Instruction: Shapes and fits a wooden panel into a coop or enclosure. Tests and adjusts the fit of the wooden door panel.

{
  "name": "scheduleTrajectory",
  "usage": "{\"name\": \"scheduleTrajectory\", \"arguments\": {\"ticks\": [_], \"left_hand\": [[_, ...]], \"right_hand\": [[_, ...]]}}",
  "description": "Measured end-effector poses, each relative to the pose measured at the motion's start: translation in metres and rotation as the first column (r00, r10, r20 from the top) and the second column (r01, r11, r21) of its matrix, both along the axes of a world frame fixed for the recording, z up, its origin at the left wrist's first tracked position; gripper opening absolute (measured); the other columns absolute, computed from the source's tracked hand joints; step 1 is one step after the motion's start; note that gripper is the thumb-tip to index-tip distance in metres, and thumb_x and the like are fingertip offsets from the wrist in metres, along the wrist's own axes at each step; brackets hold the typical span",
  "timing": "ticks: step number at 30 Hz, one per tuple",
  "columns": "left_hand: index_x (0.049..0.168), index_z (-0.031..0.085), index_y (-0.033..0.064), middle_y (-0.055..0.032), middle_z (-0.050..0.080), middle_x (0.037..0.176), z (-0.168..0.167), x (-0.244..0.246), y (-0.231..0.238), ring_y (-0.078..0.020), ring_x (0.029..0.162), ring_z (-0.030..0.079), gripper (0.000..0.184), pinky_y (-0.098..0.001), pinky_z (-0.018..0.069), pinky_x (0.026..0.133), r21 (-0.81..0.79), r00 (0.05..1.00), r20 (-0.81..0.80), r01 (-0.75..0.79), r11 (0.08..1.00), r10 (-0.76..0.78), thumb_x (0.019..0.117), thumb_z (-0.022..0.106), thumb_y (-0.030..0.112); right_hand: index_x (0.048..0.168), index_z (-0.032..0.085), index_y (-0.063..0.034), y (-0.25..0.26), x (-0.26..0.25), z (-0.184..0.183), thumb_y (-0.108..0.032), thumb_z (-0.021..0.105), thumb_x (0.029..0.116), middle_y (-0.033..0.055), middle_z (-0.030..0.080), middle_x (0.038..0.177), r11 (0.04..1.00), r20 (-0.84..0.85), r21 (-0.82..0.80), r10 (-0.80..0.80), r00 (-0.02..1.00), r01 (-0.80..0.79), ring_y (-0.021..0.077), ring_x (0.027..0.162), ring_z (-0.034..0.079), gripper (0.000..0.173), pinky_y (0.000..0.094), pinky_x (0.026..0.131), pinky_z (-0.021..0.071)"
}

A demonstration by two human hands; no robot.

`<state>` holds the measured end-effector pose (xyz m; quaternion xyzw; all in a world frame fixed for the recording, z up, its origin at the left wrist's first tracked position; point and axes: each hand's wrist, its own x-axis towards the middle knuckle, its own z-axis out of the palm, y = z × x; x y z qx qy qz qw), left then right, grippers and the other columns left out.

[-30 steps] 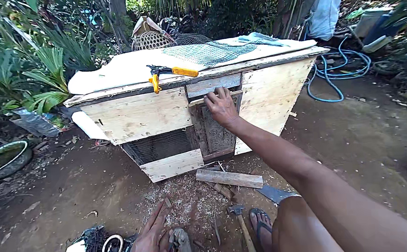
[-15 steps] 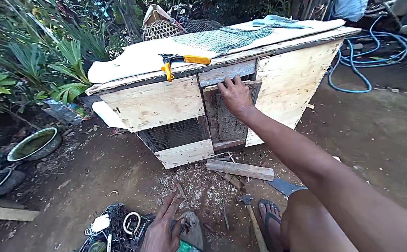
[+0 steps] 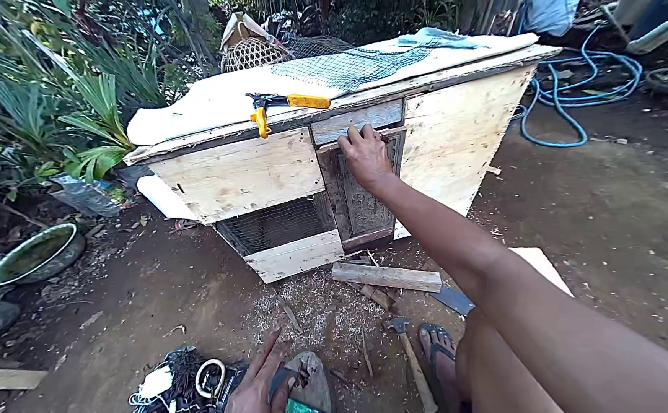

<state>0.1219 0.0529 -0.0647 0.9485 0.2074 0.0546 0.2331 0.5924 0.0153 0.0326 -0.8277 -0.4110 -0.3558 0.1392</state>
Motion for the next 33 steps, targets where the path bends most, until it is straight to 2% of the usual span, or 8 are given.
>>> {"name": "scheduleTrajectory", "arguments": {"ticks": [4,7,11,13,17,21,24,33], "left_hand": [[0.138,0.064,0.0101,-0.0114,0.045,0.16,0.0,-0.002,-0.002,-0.0219,0.106,0.073,0.047,-0.0404,0.0621,0.091,0.013,1.0,-0.002,0.013,1.0,-0.013,0.0916,0.072,0.016],[0.136,0.066,0.0147,-0.0061,0.048,0.158,-0.007,-0.004,-0.005,-0.0173,0.102,0.074,0.047,-0.0383,0.0627,0.087,0.068,1.0,0.009,0.002,0.998,-0.003,0.0893,0.071,0.018],[0.136,0.066,0.0152,-0.0058,0.05,0.157,-0.004,-0.008,-0.012,-0.0189,0.103,0.074,0.047,-0.04,0.0627,0.086,0.084,1.0,-0.025,0.01,0.996,-0.008,0.0891,0.071,0.018],[0.138,0.065,0.0133,-0.0078,0.049,0.158,-0.001,-0.008,-0.016,-0.0217,0.105,0.074,0.049,-0.0424,0.0621,0.089,0.056,0.998,-0.064,0.013,0.998,-0.009,0.09,0.072,0.016],[0.14,0.064,0.0164,-0.0077,0.049,0.158,-0.003,-0.005,-0.017,-0.0222,0.105,0.073,0.05,-0.0437,0.0617,0.09,0.046,0.996,-0.092,0.017,0.999,-0.013,0.0906,0.073,0.016],[0.139,0.064,0.0177,-0.0058,0.049,0.157,-0.008,-0.006,-0.015,-0.0204,0.104,0.074,0.05,-0.0422,0.0625,0.089,0.071,0.995,-0.102,0.021,0.997,-0.013,0.0896,0.072,0.016],[0.139,0.064,0.0173,-0.0053,0.05,0.157,-0.007,-0.006,-0.016,-0.0212,0.105,0.074,0.051,-0.0432,0.062,0.089,0.064,0.993,-0.113,0.024,0.998,-0.017,0.0891,0.072,0.016],[0.141,0.063,0.0146,-0.0085,0.05,0.157,0.004,-0.012,-0.016,-0.025,0.105,0.074,0.051,-0.0466,0.0614,0.091,-0.021,0.987,-0.162,0.01,1.0,-0.013,0.0917,0.073,0.015]], "right_hand": [[0.11,0.067,-0.0083,0.004,0.004,0.006,-0.003,0.052,0.1002,0.0157,0.065,0.111,0.999,-0.039,-0.038,0.001,0.999,-0.002,0.0406,0.113,0.06,0.019,0.0555,0.082,0.0546],[0.112,0.066,-0.0045,0.002,0.007,0.017,-0.003,0.051,0.1008,0.0193,0.065,0.114,0.989,-0.058,-0.138,0.034,0.998,-0.042,0.0437,0.115,0.061,0.019,0.0544,0.074,0.0569],[0.111,0.066,-0.001,-0.005,0.017,0.037,-0.005,0.06,0.0955,0.0244,0.066,0.11,0.942,-0.057,-0.308,0.124,0.991,-0.135,0.0471,0.105,0.065,0.018,0.0577,0.071,0.0552],[0.11,0.067,-0.0028,-0.009,0.021,0.035,-0.009,0.064,0.0943,0.0229,0.067,0.107,0.945,-0.041,-0.288,0.152,0.988,-0.157,0.0454,0.103,0.066,0.018,0.0565,0.07,0.0553],[0.104,0.067,-0.002,-0.008,0.018,0.02,-0.004,0.054,0.0993,0.0191,0.066,0.105,0.978,-0.011,-0.132,0.159,0.987,-0.159,0.0424,0.105,0.065,0.014,0.0512,0.065,0.0573],[0.109,0.065,0.0038,0.0,0.0,0.023,-0.001,0.046,0.1007,0.0246,0.067,0.109,0.969,-0.015,-0.242,0.048,0.999,-0.05,0.0464,0.11,0.063,0.021,0.0579,0.081,0.0525],[0.11,0.064,0.0062,0.0,-0.004,0.029,0.0,0.046,0.1005,0.0255,0.066,0.108,0.951,-0.019,-0.307,0.028,0.999,-0.032,0.0467,0.105,0.065,0.021,0.0523,0.067,0.0543],[0.101,0.065,0.0028,-0.001,0.008,0.027,-0.004,0.051,0.1003,0.022,0.066,0.102,0.973,-0.007,-0.214,0.091,0.996,-0.09,0.0453,0.101,0.066,0.016,0.0529,0.064,0.0551]]}}
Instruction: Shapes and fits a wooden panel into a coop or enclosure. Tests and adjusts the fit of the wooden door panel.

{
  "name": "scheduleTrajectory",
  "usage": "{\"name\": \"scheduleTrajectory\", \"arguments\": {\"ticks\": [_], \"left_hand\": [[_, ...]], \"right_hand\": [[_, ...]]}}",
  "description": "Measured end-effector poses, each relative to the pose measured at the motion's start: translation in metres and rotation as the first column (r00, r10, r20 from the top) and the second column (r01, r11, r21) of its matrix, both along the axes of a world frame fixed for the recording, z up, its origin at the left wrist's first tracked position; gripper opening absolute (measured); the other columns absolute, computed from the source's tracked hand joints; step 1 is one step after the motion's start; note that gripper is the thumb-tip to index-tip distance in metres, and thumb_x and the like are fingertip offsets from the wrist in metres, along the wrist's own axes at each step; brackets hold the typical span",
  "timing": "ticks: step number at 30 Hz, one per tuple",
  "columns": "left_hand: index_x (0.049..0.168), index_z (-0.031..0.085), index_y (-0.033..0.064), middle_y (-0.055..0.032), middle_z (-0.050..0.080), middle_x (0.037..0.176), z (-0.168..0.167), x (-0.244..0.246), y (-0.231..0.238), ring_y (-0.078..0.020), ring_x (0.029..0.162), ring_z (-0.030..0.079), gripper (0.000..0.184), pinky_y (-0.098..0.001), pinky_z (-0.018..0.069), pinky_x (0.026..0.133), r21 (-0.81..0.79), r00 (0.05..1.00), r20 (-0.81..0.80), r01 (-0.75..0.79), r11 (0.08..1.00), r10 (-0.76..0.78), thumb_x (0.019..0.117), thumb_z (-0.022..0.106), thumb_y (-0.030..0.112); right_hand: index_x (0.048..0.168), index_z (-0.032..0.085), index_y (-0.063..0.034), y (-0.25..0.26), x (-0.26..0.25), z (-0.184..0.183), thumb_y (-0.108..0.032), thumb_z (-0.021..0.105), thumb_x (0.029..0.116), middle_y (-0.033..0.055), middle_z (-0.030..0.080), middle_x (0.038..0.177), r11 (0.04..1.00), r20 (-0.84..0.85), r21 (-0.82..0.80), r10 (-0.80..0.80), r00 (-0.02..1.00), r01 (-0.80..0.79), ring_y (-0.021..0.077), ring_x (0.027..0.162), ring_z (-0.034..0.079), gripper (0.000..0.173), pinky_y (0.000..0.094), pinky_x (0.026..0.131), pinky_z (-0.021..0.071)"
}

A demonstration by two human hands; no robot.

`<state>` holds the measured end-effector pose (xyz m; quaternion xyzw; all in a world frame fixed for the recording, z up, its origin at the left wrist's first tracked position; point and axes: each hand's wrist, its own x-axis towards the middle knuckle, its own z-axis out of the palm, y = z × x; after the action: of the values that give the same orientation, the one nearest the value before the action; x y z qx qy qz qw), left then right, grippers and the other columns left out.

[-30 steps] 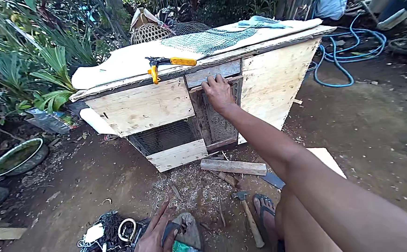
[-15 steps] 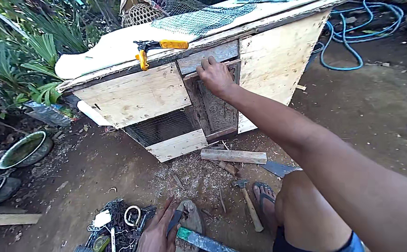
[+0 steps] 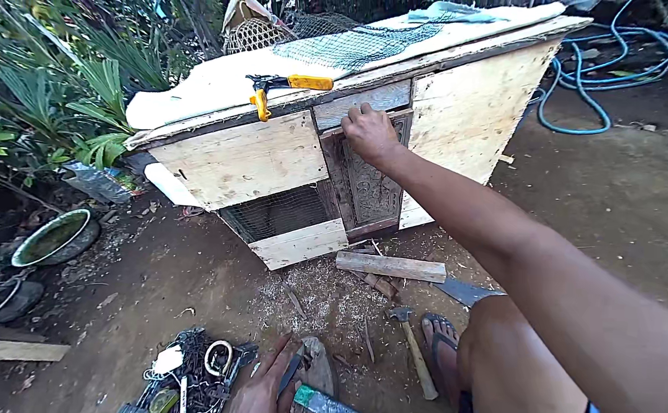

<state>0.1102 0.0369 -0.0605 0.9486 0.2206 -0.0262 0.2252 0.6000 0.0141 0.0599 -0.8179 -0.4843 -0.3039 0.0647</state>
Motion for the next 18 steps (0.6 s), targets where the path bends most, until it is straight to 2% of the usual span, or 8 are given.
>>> {"name": "scheduleTrajectory", "arguments": {"ticks": [5,10,14,18], "left_hand": [[0.143,0.061,0.0123,-0.0113,0.05,0.156,0.003,-0.007,-0.002,-0.0269,0.107,0.073,0.051,-0.0464,0.0606,0.093,-0.032,1.0,-0.008,0.006,0.999,-0.007,0.0933,0.072,0.015],[0.142,0.062,0.0129,-0.0095,0.049,0.157,0.007,-0.017,-0.007,-0.0252,0.106,0.073,0.05,-0.0448,0.0614,0.091,-0.04,1.0,0.0,-0.015,0.999,0.015,0.0933,0.072,0.015],[0.142,0.062,0.0092,-0.0147,0.05,0.156,0.012,-0.022,-0.012,-0.0294,0.109,0.073,0.051,-0.0462,0.0606,0.093,-0.072,0.999,0.002,-0.037,0.997,0.038,0.0922,0.073,0.011],[0.141,0.062,0.0083,-0.0146,0.05,0.156,0.015,-0.025,-0.014,-0.0295,0.108,0.073,0.049,-0.0457,0.0604,0.093,-0.072,0.999,-0.017,-0.037,0.997,0.035,0.0935,0.072,0.013]], "right_hand": [[0.102,0.065,0.0022,-0.006,0.002,-0.002,-0.003,0.05,0.0999,0.0214,0.067,0.103,1.0,-0.003,0.013,0.0,1.0,0.0,0.0441,0.103,0.066,0.016,0.0531,0.066,0.0551],[0.103,0.065,0.002,-0.003,0.003,0.0,-0.002,0.052,0.0987,0.0216,0.066,0.103,1.0,0.0,-0.01,0.006,1.0,-0.006,0.0456,0.103,0.065,0.014,0.0546,0.065,0.0549],[0.104,0.065,0.0021,-0.001,-0.003,0.002,-0.002,0.051,0.0992,0.0226,0.066,0.105,0.999,-0.026,-0.013,-0.046,0.999,0.045,0.0465,0.104,0.065,0.015,0.0557,0.067,0.0548],[0.104,0.064,0.0029,0.005,-0.007,0.001,-0.002,0.051,0.0988,0.0227,0.067,0.105,0.994,-0.04,0.007,-0.104,0.994,0.105,0.0463,0.104,0.065,0.015,0.0558,0.067,0.0545]]}}
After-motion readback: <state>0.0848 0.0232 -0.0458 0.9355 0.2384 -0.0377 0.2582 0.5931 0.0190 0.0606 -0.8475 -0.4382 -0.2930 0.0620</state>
